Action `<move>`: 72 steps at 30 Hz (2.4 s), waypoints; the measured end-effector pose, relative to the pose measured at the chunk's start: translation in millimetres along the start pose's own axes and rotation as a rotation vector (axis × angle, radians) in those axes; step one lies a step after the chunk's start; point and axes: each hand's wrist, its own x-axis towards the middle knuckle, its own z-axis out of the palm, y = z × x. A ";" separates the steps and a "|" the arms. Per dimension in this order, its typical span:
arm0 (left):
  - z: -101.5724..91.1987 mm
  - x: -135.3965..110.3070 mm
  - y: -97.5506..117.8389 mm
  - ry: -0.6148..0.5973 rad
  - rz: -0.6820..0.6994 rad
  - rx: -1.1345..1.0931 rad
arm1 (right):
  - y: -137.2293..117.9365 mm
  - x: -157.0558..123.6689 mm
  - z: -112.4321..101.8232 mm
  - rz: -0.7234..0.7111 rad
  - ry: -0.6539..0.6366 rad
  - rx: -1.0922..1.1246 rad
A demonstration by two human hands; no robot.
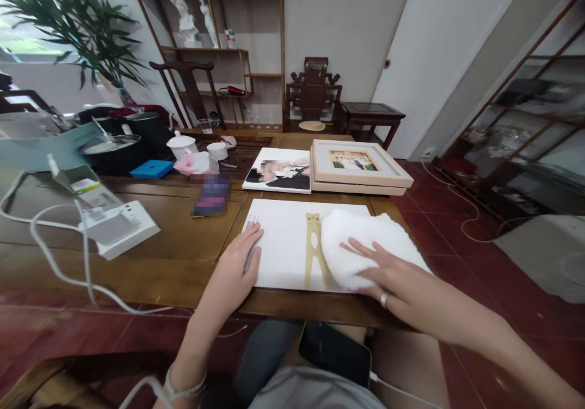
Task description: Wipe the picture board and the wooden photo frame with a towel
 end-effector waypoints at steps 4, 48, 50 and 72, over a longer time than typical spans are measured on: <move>-0.9 -0.6 0.9 0.004 -0.009 -0.002 | 31.3 28.8 6.5 0.007 0.150 -0.028; -0.7 0.3 0.6 -0.001 0.008 0.005 | -40.6 42.9 41.7 -0.148 0.242 -0.075; -0.1 0.6 0.1 0.003 0.018 0.010 | -45.9 36.8 39.9 -0.218 0.195 -0.061; -0.8 -0.6 1.3 0.003 0.001 -0.013 | -30.9 78.6 35.2 -0.088 0.270 -0.117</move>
